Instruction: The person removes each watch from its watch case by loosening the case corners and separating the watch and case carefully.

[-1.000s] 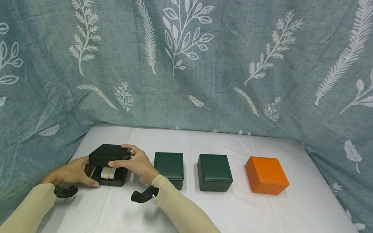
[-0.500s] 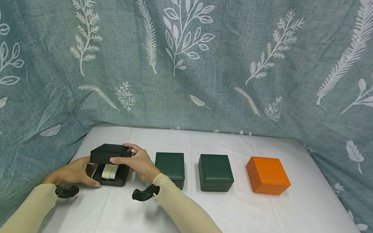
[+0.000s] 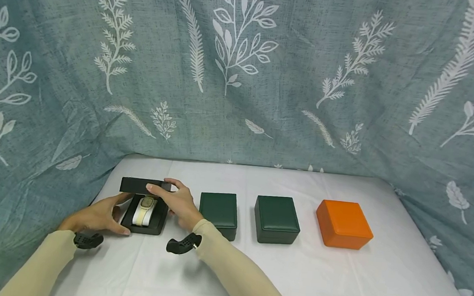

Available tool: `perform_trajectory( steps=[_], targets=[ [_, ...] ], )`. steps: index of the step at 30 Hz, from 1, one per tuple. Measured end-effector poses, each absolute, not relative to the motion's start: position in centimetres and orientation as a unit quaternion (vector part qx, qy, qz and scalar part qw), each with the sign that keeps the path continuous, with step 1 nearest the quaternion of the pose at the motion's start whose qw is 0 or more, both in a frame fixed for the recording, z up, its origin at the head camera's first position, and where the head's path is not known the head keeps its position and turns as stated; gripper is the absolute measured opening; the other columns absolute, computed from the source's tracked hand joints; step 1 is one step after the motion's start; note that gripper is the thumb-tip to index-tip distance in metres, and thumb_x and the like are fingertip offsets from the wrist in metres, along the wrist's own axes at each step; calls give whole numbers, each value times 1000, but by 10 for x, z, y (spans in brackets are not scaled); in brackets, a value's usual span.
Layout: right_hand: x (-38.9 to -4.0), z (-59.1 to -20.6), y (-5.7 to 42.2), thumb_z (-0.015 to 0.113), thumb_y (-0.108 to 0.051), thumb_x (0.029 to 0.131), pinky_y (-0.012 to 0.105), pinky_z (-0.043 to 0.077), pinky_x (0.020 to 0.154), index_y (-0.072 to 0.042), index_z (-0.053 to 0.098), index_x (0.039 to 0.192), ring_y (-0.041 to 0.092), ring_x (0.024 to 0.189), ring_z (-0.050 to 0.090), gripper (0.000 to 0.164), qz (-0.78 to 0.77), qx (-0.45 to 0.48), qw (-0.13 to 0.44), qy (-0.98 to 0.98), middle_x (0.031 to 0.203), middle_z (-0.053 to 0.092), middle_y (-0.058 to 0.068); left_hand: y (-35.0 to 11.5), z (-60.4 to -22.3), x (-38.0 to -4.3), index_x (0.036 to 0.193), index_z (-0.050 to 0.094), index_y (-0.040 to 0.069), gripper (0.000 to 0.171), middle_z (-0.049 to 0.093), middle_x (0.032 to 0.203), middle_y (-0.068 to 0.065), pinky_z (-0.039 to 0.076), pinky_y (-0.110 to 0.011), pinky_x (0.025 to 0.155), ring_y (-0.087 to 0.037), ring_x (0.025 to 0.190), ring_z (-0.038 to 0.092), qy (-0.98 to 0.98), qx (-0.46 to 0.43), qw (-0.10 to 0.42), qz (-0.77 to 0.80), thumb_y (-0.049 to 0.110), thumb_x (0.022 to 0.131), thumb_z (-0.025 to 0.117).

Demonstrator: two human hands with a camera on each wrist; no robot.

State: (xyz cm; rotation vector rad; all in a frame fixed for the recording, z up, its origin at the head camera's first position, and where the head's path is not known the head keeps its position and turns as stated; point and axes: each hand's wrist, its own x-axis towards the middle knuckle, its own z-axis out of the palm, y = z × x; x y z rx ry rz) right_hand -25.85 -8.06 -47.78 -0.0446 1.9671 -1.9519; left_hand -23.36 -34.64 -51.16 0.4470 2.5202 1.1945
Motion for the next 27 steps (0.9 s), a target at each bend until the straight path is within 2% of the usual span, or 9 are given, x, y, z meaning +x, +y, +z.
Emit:
perform_trajectory(
  steps=[3, 6, 8, 10, 14, 15, 19, 23, 27],
  targets=[
    [-260, -477, -83, 83, -67, 73, 33, 28, 50, -43, 63, 131, 10, 43, 21, 66, -685, -1, 179, 706, 54, 26, -9, -347, -512, -233, 161, 15, -7, 125, 48, 131, -24, 46, -31, 56, -16, 64, 51, 874, 163, 160, 428, 23, 71, 97],
    [-259, -475, -84, 80, -71, 75, 32, 28, 49, -43, 62, 134, 10, 43, 22, 68, -680, 2, 173, 712, 52, 27, -9, -347, -512, -233, 162, 12, -7, 126, 52, 123, -24, 46, -31, 53, -14, 60, 50, 874, 167, 162, 426, 24, 73, 96],
    [-258, -475, -84, 77, -74, 76, 32, 28, 48, -42, 60, 137, 11, 43, 23, 71, -677, 5, 171, 716, 53, 29, -8, -348, -513, -234, 162, 11, -5, 128, 49, 132, -22, 46, -31, 53, -14, 59, 50, 877, 162, 162, 422, 25, 72, 96],
    [-258, -473, -85, 73, -77, 77, 31, 28, 47, -42, 59, 140, 11, 43, 24, 73, -671, 10, 170, 722, 54, 31, -7, -348, -514, -234, 163, 10, -4, 129, 57, 113, -19, 45, -30, 52, -13, 58, 50, 880, 159, 165, 416, 27, 72, 96],
    [-258, -472, -85, 67, -82, 78, 29, 28, 45, -39, 55, 145, 10, 42, 24, 81, -661, 13, 174, 730, 58, 37, -6, -349, -516, -233, 163, 8, -3, 130, 58, 82, -9, 44, -29, 50, -12, 56, 48, 881, 159, 171, 412, 27, 72, 96],
    [-258, -471, -85, 66, -82, 78, 29, 28, 45, -38, 55, 146, 10, 43, 26, 82, -660, 12, 177, 730, 61, 40, -4, -349, -516, -232, 163, 7, -3, 130, 54, 73, -5, 44, -29, 50, -11, 56, 48, 881, 158, 175, 411, 28, 73, 96],
    [-257, -468, -83, 62, -83, 81, 30, 30, 48, -34, 50, 150, 15, 52, 36, 85, -664, -2, 190, 723, 86, 57, 5, -349, -514, -231, 164, 6, -2, 130, 54, 77, -6, 44, -29, 50, -11, 56, 47, 878, 159, 177, 416, 26, 74, 96],
    [-258, -465, -82, 57, -84, 83, 33, 31, 52, -34, 47, 152, 21, 63, 43, 86, -662, -2, 200, 722, 116, 60, 11, -349, -512, -232, 164, 8, -1, 129, 52, 76, -4, 43, -29, 51, -11, 57, 46, 877, 158, 172, 419, 25, 73, 96],
    [-262, -465, -81, 49, -89, 83, 34, 32, 53, -33, 48, 153, 22, 64, 43, 89, -650, 8, 195, 734, 118, 60, 8, -348, -511, -232, 164, 8, -1, 130, 48, 67, 0, 42, -28, 50, -11, 57, 45, 878, 154, 175, 418, 24, 72, 97]
  ],
)
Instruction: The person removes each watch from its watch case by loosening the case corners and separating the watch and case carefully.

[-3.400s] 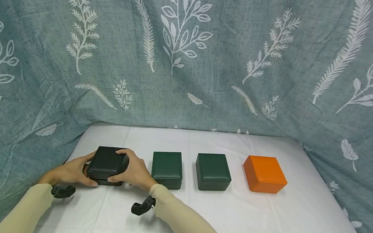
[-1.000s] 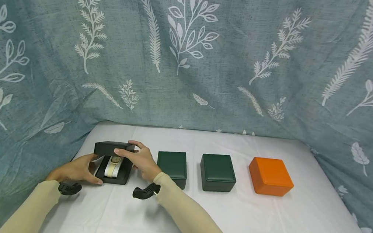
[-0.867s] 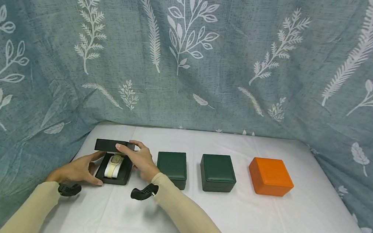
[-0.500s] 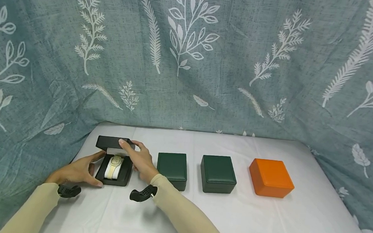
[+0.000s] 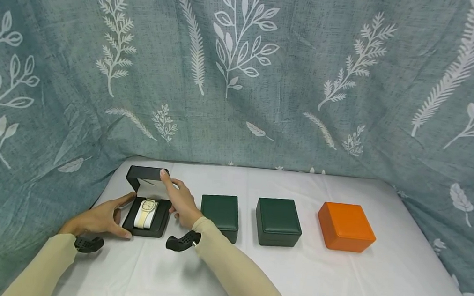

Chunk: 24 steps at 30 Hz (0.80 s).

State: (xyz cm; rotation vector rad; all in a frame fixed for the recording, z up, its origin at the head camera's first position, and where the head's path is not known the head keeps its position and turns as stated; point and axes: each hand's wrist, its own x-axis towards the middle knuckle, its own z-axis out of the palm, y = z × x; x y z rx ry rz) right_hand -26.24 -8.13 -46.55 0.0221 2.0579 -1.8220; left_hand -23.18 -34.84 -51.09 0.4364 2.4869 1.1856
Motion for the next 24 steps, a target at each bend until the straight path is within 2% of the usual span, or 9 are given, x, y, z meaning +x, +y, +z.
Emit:
perform_trajectory(
  steps=[4, 8, 13, 19, 24],
  targets=[
    [-264, -471, -78, 43, -86, 89, 33, 36, 52, -29, 51, 151, 22, 65, 48, 85, -641, 8, 182, 745, 114, 62, 7, -349, -512, -231, 164, 7, -2, 131, 44, 66, 3, 41, -27, 51, -9, 57, 42, 874, 153, 186, 421, 24, 72, 97],
    [-263, -477, -75, 44, -79, 94, 30, 41, 51, -26, 53, 151, 23, 68, 55, 78, -642, -1, 177, 746, 115, 66, 6, -350, -513, -231, 164, 6, -2, 130, 44, 67, 3, 41, -26, 53, -8, 58, 41, 876, 154, 188, 416, 25, 73, 96],
    [-262, -479, -72, 44, -77, 96, 30, 44, 50, -25, 52, 151, 20, 64, 55, 76, -644, -15, 175, 745, 117, 63, 6, -349, -514, -232, 164, 6, -1, 129, 45, 68, 3, 42, -26, 54, -7, 58, 42, 878, 159, 184, 414, 26, 74, 95],
    [-260, -479, -69, 46, -70, 99, 39, 56, 57, -20, 54, 150, 22, 65, 65, 72, -645, -23, 174, 744, 130, 62, 9, -348, -513, -233, 164, 6, -1, 130, 45, 70, 2, 41, -26, 54, -8, 58, 42, 879, 155, 186, 411, 27, 74, 95],
    [-255, -477, -67, 50, -66, 100, 45, 60, 66, -14, 58, 144, 23, 67, 70, 69, -639, -29, 171, 749, 118, 67, 14, -348, -514, -234, 164, 6, -1, 129, 47, 75, 1, 41, -25, 55, -8, 59, 41, 877, 152, 189, 414, 26, 74, 95]
  ],
)
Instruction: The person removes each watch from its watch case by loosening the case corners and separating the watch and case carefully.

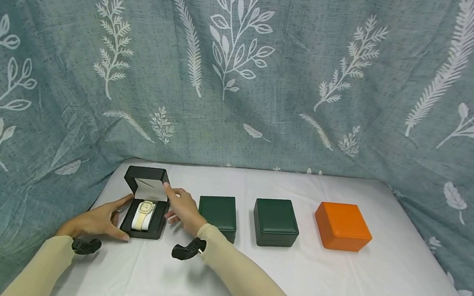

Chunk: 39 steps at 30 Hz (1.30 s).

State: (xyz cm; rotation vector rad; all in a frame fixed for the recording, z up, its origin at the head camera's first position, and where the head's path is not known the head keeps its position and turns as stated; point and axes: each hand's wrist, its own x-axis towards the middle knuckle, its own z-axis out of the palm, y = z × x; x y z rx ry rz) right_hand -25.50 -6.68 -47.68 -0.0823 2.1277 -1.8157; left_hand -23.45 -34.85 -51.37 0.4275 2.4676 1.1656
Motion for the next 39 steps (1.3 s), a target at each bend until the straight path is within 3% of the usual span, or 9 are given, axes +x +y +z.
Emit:
perform_trajectory(
  steps=[8, 16, 18, 19, 21, 28, 32, 35, 39],
  targets=[
    [-243, -480, -65, 60, -54, 101, 45, 57, 67, -11, 56, 141, 24, 62, 65, 58, -625, -61, 156, 762, 112, 70, 7, -349, -513, -235, 164, 4, -2, 129, 48, 72, 3, 42, -25, 56, -7, 58, 43, 874, 155, 195, 416, 26, 75, 94],
    [-233, -490, -65, 67, -45, 100, 38, 54, 60, -15, 45, 148, 27, 60, 65, 61, -631, -70, 151, 758, 96, 68, 6, -347, -512, -234, 164, 7, -2, 128, 58, 108, -12, 44, -26, 57, -8, 61, 44, 878, 154, 189, 411, 27, 75, 95],
    [-231, -493, -65, 69, -43, 99, 36, 53, 57, -16, 44, 148, 27, 60, 65, 61, -631, -78, 148, 758, 94, 68, 6, -348, -512, -234, 164, 8, -1, 128, 57, 114, -16, 44, -26, 57, -8, 60, 44, 880, 153, 187, 410, 27, 74, 95],
    [-231, -494, -65, 69, -42, 99, 35, 53, 56, -16, 44, 148, 27, 60, 65, 61, -631, -83, 148, 757, 93, 67, 6, -348, -511, -234, 164, 7, -1, 128, 58, 107, -16, 43, -26, 57, -8, 60, 44, 880, 152, 188, 409, 28, 75, 94],
    [-229, -496, -65, 70, -40, 99, 35, 53, 55, -16, 45, 146, 28, 60, 65, 59, -630, -92, 149, 757, 91, 66, 5, -348, -511, -234, 164, 8, 0, 128, 56, 119, -17, 44, -26, 57, -8, 60, 44, 881, 151, 185, 409, 28, 75, 95],
    [-225, -502, -63, 76, -33, 96, 35, 56, 60, -23, 53, 144, 22, 66, 66, 54, -630, -104, 170, 750, 96, 66, 4, -348, -510, -234, 164, 5, 0, 127, 52, 78, 1, 43, -25, 57, -7, 59, 43, 874, 157, 196, 415, 27, 77, 93],
    [-224, -503, -62, 81, -28, 92, 36, 57, 62, -25, 55, 145, 22, 69, 67, 59, -635, -101, 179, 744, 103, 64, 6, -348, -510, -234, 165, 5, 1, 127, 50, 78, 0, 43, -25, 57, -7, 59, 43, 874, 151, 198, 418, 26, 76, 93],
    [-223, -504, -63, 84, -24, 88, 36, 57, 63, -24, 56, 146, 21, 69, 67, 64, -634, -103, 180, 745, 104, 63, 7, -348, -510, -234, 165, 7, 1, 127, 57, 99, -7, 43, -26, 56, -8, 59, 43, 874, 146, 193, 421, 25, 75, 94],
    [-222, -508, -63, 87, -20, 85, 33, 57, 63, -24, 56, 146, 19, 67, 66, 69, -625, -103, 176, 753, 107, 60, 8, -347, -510, -233, 165, 7, 2, 127, 57, 96, -7, 43, -26, 56, -9, 59, 44, 874, 144, 194, 421, 26, 75, 94]
  ],
)
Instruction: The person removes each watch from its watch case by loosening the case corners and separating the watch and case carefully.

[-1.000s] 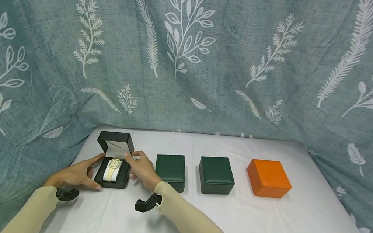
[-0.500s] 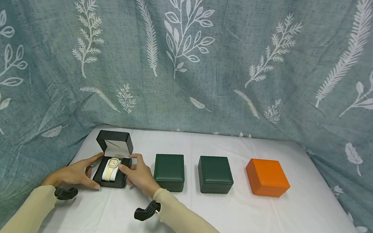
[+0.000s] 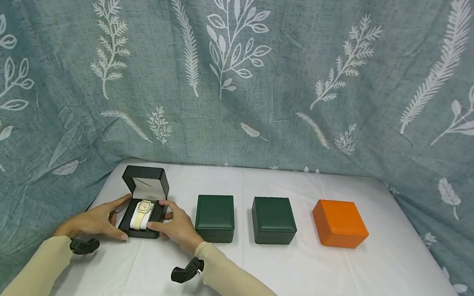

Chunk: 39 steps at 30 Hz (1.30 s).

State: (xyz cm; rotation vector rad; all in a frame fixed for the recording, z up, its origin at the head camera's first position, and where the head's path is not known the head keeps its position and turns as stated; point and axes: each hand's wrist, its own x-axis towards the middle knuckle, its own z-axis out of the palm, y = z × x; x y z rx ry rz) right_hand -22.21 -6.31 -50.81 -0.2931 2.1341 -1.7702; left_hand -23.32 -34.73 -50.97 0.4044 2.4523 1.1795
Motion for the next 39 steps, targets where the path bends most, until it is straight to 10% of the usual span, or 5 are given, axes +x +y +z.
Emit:
perform_trajectory(
  steps=[3, 13, 21, 27, 39],
  targets=[
    [-222, -511, -62, 89, -19, 83, 33, 56, 63, -24, 56, 147, 18, 66, 66, 72, -618, -106, 172, 760, 110, 58, 9, -346, -510, -233, 165, 5, 3, 128, 47, 70, 0, 43, -26, 55, -9, 58, 43, 875, 143, 200, 417, 27, 76, 94],
    [-221, -513, -61, 90, -17, 82, 28, 54, 61, -23, 57, 147, 19, 64, 67, 73, -607, -123, 163, 768, 114, 55, 9, -345, -509, -232, 165, 4, 3, 128, 45, 70, 2, 42, -25, 56, -8, 58, 42, 875, 141, 201, 418, 27, 77, 93],
    [-220, -517, -62, 88, -19, 84, 25, 51, 59, -25, 59, 146, 16, 64, 66, 69, -604, -119, 156, 772, 112, 54, 8, -345, -511, -231, 165, 7, 2, 128, 43, 139, -22, 43, -26, 56, -9, 61, 44, 876, 138, 187, 423, 25, 75, 94],
    [-222, -519, -64, 89, -19, 83, 24, 49, 55, -26, 59, 146, 15, 58, 63, 70, -600, -124, 147, 776, 110, 53, 6, -347, -507, -227, 166, 10, 9, 124, 57, 119, -21, 45, -29, 57, -14, 65, 48, 884, 135, 179, 411, 27, 77, 93],
    [-222, -515, -63, 89, -18, 83, 29, 53, 53, -24, 58, 146, 18, 54, 62, 70, -592, -125, 151, 781, 107, 54, 7, -336, -512, -208, 144, 60, 16, 77, 64, 119, -9, 47, -31, 63, -23, 84, 57, 908, 72, 10, 412, 45, 79, 89]
  ],
)
